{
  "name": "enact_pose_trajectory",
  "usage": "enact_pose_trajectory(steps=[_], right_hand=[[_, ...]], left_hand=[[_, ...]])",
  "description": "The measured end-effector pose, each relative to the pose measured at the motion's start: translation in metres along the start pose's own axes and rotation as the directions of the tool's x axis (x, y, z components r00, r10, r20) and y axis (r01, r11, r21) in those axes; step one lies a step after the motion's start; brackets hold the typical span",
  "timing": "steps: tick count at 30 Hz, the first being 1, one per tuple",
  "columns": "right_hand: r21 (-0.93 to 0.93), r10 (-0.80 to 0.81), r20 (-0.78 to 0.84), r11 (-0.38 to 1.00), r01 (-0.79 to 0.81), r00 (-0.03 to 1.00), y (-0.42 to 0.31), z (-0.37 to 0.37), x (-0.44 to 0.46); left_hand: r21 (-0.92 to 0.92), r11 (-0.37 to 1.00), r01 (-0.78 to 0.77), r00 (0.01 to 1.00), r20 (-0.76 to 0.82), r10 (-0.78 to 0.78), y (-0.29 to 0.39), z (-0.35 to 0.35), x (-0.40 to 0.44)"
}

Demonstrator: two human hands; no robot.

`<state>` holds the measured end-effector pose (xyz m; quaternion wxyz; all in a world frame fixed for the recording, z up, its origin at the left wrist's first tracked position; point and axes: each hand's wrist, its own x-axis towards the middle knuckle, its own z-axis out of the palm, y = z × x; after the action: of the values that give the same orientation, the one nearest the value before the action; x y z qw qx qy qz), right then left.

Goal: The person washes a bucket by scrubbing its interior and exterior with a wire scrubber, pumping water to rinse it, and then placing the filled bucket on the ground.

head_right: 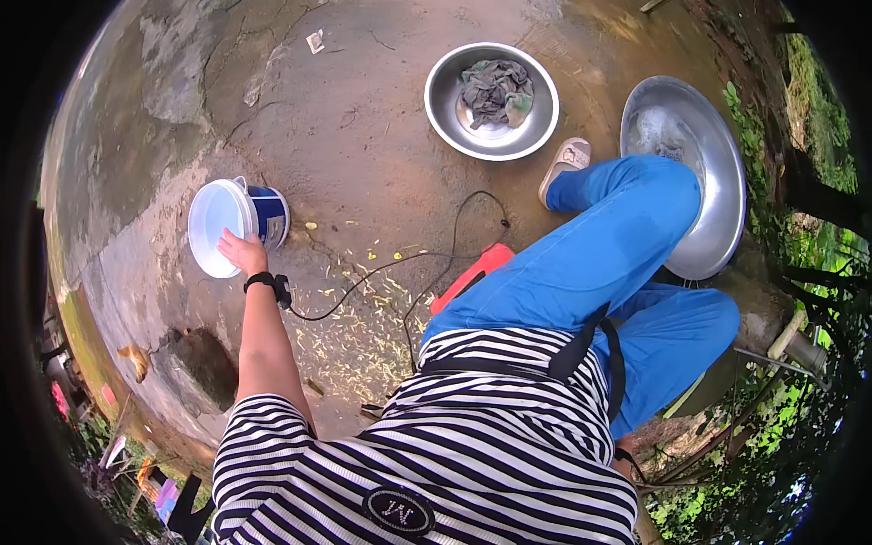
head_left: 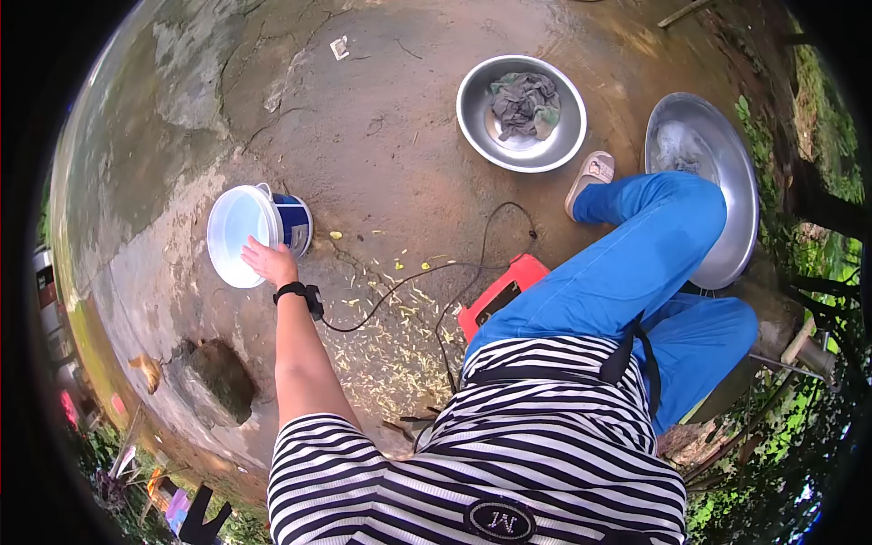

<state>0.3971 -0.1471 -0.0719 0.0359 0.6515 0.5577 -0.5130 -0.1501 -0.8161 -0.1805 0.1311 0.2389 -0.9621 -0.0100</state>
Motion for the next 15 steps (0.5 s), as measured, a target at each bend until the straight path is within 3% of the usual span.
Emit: enact_pose_trajectory(steps=[1,3,6,8,11,12,13,14,15], right_hand=[[0.004,0.019,-0.014,1.000,-0.019,1.000,0.010,-0.009,-0.005],[0.020,0.056,-0.040,0.998,-0.056,0.998,0.034,-0.023,-0.014],[0.051,0.097,-0.083,0.994,-0.093,0.992,0.070,-0.041,-0.031],[0.080,0.112,-0.118,0.991,-0.103,0.987,0.094,-0.048,-0.045],[0.124,0.122,-0.163,0.987,-0.103,0.979,0.136,-0.049,-0.061],[0.135,0.125,-0.166,0.986,-0.103,0.978,0.147,-0.043,-0.066],[0.136,0.126,-0.165,0.985,-0.103,0.978,0.159,-0.037,-0.070],[0.138,0.124,-0.163,0.985,-0.102,0.979,0.170,-0.030,-0.072],[0.138,0.118,-0.157,0.986,-0.096,0.981,0.179,-0.022,-0.075]], left_hand=[[-0.003,1.000,-0.007,1.000,0.003,0.007,0.014,-0.007,-0.019],[-0.262,0.927,-0.269,0.962,-0.034,0.270,0.042,-0.020,-0.065],[-0.527,0.791,-0.311,0.855,0.208,0.475,0.075,-0.015,-0.151],[-0.670,0.685,-0.287,0.693,0.348,0.631,0.098,-0.014,-0.201],[-0.767,0.582,-0.271,0.326,0.495,0.805,0.143,-0.037,-0.247],[-0.783,0.549,-0.293,0.283,0.477,0.832,0.148,-0.032,-0.254],[-0.781,0.624,0.032,0.118,0.623,0.773,0.151,-0.018,-0.264],[-0.644,0.690,0.330,-0.093,0.705,0.703,0.159,-0.011,-0.271],[-0.576,0.756,0.312,-0.198,0.739,0.644,0.178,-0.034,-0.268]])
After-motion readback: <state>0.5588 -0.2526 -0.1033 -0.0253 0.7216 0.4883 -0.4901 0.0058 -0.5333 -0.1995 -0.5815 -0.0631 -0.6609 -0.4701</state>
